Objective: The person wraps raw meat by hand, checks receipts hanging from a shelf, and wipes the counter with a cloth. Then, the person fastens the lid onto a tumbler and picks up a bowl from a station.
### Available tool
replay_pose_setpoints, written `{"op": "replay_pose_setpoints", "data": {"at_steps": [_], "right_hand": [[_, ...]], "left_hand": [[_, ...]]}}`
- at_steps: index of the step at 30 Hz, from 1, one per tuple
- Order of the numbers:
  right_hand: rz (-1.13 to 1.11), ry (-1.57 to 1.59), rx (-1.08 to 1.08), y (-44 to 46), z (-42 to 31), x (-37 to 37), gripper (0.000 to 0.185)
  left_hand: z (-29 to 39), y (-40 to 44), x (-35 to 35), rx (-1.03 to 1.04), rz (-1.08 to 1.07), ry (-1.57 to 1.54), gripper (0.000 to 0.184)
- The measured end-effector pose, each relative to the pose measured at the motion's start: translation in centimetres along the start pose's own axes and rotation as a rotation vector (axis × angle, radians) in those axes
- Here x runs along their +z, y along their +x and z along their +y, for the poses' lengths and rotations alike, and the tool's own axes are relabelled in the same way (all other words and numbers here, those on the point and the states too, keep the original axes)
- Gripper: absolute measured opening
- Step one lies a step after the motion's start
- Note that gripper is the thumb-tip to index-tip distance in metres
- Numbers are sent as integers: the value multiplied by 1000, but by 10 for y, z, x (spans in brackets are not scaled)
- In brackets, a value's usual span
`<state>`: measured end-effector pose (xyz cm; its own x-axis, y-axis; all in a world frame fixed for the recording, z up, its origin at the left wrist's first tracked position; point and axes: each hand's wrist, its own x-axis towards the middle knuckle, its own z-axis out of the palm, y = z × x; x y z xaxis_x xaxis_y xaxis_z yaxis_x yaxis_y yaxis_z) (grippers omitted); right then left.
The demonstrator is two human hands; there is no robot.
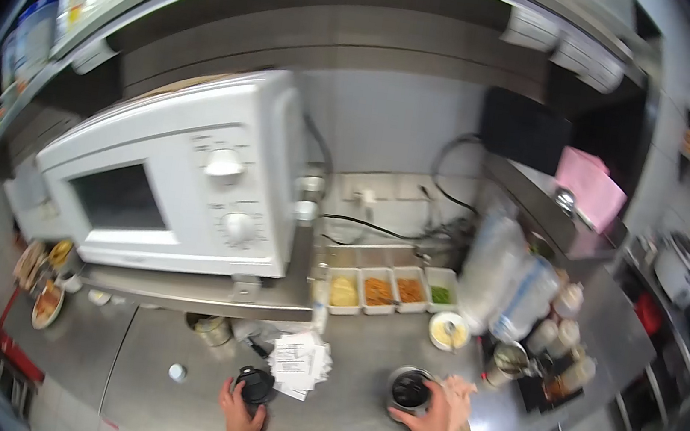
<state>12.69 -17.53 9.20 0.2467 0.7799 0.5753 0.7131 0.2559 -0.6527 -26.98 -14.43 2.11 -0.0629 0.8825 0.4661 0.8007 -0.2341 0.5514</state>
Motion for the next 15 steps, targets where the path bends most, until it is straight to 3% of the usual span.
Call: {"op": "replay_pose_setpoints", "data": {"at_steps": [1,3,5,10,13,14,15], "right_hand": [[54,-54,-50,0,6,-3,83],[63,-26,58,-8,18,-9,87],[125,120,55,-20,59,-2,90],[21,194,51,-19,55,-3,60],[-93,238,83,-23,93,-5,74],[-83,50,21,-12,50,-22,72],[-95,7,-44,-8,40,-30,77]], "left_hand": [[2,2,-1,-10,-3,7,73],[5,3,-2,-24,-3,27,72],[7,2,-5,-53,-24,60,72],[5,1,-9,-67,13,58,72],[-3,8,-2,42,50,0,72],[48,18,-37,44,155,13,56],[45,18,-34,40,97,-18,64]]}}
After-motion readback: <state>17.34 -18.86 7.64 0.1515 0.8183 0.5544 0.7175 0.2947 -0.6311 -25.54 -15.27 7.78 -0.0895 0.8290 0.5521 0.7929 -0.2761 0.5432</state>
